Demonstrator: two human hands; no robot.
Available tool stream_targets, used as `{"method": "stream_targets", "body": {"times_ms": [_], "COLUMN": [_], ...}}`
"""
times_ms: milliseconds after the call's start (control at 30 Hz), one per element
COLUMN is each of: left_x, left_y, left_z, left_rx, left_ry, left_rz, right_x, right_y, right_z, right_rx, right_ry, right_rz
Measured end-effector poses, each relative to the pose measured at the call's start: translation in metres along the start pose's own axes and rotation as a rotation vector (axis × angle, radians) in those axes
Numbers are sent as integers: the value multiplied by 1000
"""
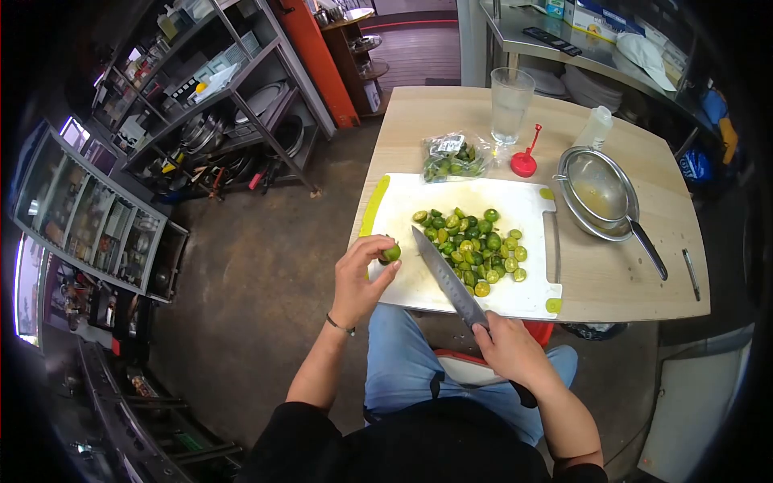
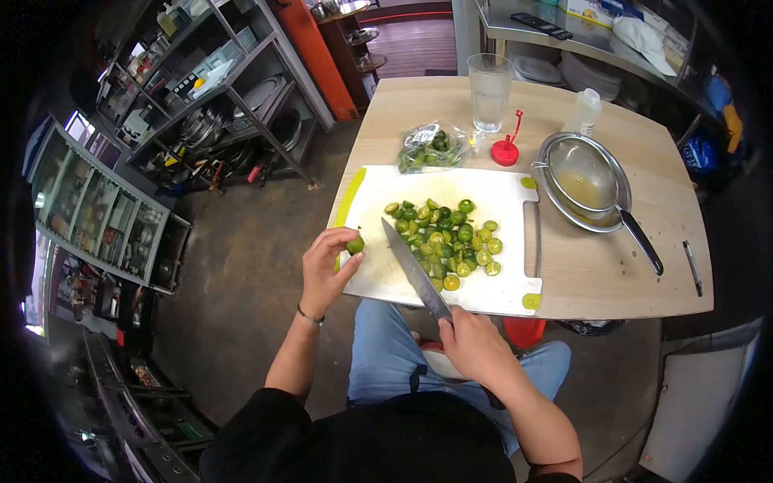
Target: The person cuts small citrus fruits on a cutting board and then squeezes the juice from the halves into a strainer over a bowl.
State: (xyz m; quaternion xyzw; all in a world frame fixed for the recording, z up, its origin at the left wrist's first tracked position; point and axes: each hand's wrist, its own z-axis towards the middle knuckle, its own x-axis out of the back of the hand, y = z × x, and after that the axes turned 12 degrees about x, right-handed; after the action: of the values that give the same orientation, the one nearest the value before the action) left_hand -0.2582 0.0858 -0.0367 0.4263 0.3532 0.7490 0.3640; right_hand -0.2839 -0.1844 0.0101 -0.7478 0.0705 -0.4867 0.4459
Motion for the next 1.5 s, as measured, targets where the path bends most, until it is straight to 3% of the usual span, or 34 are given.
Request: {"method": "stream_targets", "body": {"times_ms": [300,367,567,900,1100,1300,1400,1500], "left_x": [-26,-32,-39,-38,-37,-40,-41,-39], "left_y": [16,11,20,16,15,11,15,17], "left_z": [-21,-23,-28,-28,-25,-25,-27,-29], "left_rx": [-48,-209,-72,-118,-125,-160,-115,-42], "left_ry": [-9,-2,-40,3,-13,12,23,10], "left_rz": [171,221,233,209,220,225,237,209], "right_x": [6,9,-6,-3,-11,-20,-14,-5], "right_y": [-9,-12,-2,-13,-18,-12,-14,-24], "right_z": [-3,-9,-14,-11,31,58,41,27], "right_rx": [-25,1,61,69,133,227,226,87], "right_ry": [95,118,96,86,61,161,124,-38], "right_rz": [-43,-52,-160,-217,-256,-234,-265,-277]}}
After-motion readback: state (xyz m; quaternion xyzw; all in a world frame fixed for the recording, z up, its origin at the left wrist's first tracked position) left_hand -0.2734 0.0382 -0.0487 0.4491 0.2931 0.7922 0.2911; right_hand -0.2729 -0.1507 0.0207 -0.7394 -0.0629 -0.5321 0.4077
